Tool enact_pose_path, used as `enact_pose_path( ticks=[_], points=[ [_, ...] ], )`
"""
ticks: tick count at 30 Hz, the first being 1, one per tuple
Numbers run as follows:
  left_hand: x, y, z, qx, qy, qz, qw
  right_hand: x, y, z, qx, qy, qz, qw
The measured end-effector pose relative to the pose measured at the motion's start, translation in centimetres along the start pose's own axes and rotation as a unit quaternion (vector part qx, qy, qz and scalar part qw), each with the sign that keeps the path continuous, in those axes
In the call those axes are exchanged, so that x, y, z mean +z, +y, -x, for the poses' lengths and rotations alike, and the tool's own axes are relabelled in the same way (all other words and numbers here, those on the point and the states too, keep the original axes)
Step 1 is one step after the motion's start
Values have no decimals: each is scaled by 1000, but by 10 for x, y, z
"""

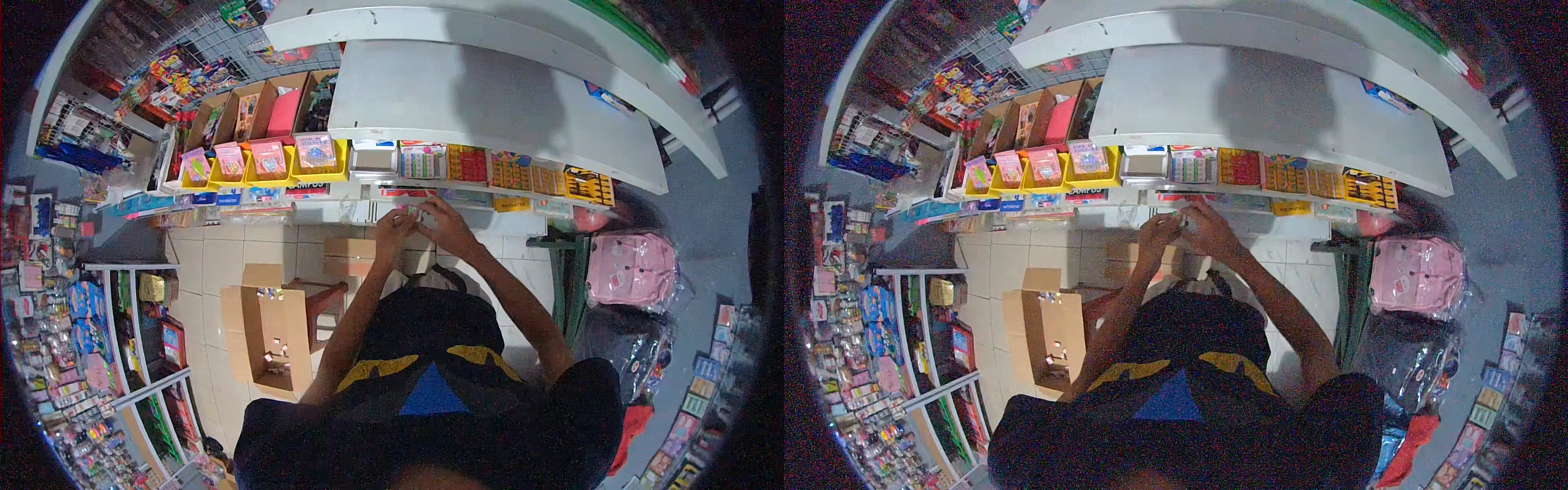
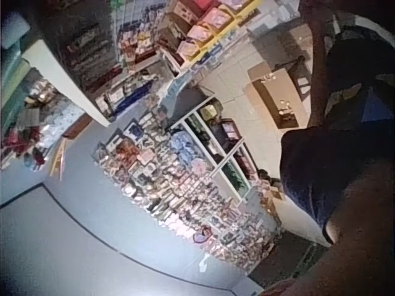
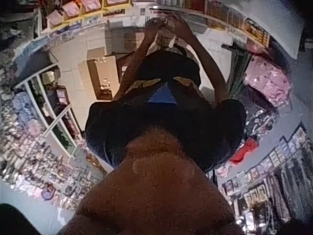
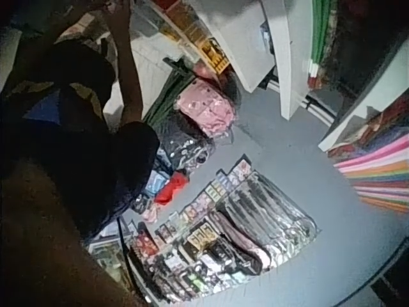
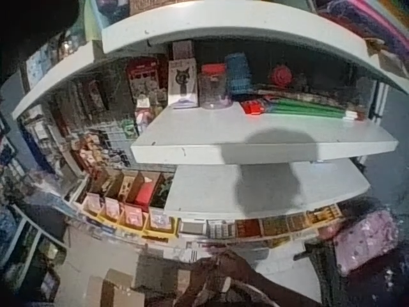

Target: Picking up small stationery items from a box and placing them on a display shelf.

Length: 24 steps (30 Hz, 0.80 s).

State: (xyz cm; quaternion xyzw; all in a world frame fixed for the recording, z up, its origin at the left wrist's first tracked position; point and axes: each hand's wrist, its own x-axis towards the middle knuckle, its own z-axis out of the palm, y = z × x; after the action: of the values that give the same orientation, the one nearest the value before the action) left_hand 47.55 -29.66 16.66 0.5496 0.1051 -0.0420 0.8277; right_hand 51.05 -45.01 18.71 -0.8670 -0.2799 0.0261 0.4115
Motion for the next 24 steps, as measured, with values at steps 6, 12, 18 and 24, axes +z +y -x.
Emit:
enact_pose_path(
  ticks=[6, 12, 18, 24],
  points=[
    [-6, -35, -65, 163, -20, -328, 930, -18, 72, -36, 70, -15, 101, 992],
    [-11, -83, -158, 328, -102, -580, 739, -19, 134, -94, 1, 41, 243, 969],
    [-8, -105, -182, 257, -143, -714, 635, -3, 153, -115, 30, -48, 426, 903],
    [0, -79, -175, 174, -159, -752, 615, 4, 172, -111, -12, -20, 461, 887]
  ],
)
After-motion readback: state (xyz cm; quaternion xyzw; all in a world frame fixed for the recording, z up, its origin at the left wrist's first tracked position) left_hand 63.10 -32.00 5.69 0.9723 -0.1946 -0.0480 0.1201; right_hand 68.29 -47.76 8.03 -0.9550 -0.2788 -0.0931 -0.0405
